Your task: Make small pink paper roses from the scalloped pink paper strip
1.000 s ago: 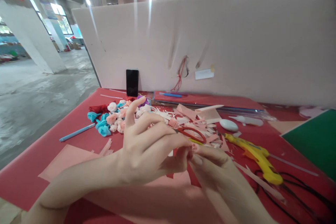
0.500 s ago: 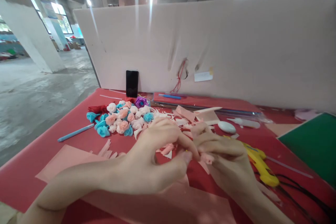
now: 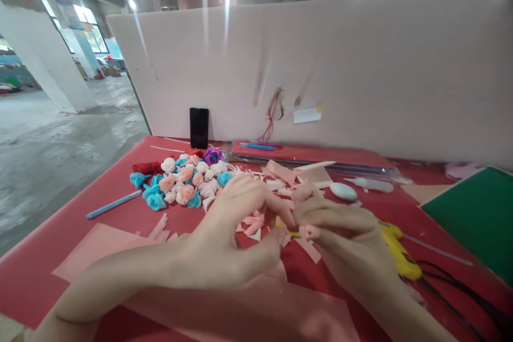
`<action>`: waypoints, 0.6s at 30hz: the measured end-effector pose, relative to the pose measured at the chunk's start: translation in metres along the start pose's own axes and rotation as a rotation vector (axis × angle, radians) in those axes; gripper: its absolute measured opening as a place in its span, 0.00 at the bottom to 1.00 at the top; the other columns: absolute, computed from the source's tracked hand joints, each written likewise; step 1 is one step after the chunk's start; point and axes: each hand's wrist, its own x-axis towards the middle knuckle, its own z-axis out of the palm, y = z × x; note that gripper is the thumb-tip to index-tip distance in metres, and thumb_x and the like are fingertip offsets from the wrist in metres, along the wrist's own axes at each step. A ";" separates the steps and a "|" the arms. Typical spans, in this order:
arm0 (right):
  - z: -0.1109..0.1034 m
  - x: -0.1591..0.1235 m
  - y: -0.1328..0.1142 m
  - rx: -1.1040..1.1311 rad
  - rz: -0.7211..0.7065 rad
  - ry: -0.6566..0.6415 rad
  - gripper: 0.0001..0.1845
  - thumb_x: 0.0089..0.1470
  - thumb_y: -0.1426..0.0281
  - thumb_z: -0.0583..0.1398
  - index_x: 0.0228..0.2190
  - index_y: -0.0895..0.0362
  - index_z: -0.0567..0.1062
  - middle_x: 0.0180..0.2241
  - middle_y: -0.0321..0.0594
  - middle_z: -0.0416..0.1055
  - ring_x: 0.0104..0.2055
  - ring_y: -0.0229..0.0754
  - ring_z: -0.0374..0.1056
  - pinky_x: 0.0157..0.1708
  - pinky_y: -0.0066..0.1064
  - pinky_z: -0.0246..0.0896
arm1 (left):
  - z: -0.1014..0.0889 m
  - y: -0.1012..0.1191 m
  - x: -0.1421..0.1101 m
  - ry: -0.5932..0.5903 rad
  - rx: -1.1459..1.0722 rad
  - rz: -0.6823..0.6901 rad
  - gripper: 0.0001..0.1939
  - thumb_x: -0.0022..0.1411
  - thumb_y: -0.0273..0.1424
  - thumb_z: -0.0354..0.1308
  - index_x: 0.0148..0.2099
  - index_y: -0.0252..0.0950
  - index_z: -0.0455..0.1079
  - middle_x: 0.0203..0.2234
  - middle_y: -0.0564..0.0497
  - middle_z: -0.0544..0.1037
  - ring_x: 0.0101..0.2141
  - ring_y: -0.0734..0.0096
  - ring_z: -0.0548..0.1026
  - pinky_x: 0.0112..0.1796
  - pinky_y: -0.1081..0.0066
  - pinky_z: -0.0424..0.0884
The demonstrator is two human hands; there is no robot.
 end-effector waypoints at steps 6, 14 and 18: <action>0.012 -0.008 -0.013 0.211 0.339 0.056 0.02 0.43 0.58 0.67 0.23 0.40 0.81 0.25 0.36 0.74 0.33 0.42 0.69 0.35 0.35 0.68 | 0.006 -0.013 0.003 0.109 -0.044 0.145 0.03 0.58 0.26 0.59 0.32 0.33 0.74 0.24 0.51 0.74 0.28 0.74 0.71 0.33 0.71 0.68; 0.020 -0.007 -0.019 0.305 0.442 0.085 0.04 0.38 0.59 0.70 0.22 0.37 0.80 0.24 0.34 0.77 0.28 0.38 0.72 0.31 0.27 0.70 | 0.008 -0.016 0.002 0.146 -0.282 0.001 0.05 0.53 0.26 0.64 0.26 0.36 0.77 0.20 0.53 0.72 0.25 0.76 0.68 0.27 0.74 0.67; 0.019 -0.007 -0.021 0.348 0.536 0.090 0.05 0.35 0.59 0.71 0.19 0.39 0.80 0.22 0.33 0.77 0.26 0.36 0.71 0.30 0.23 0.69 | 0.007 -0.014 0.005 0.092 -0.424 -0.197 0.04 0.49 0.25 0.66 0.24 0.37 0.78 0.20 0.54 0.71 0.24 0.77 0.68 0.27 0.74 0.67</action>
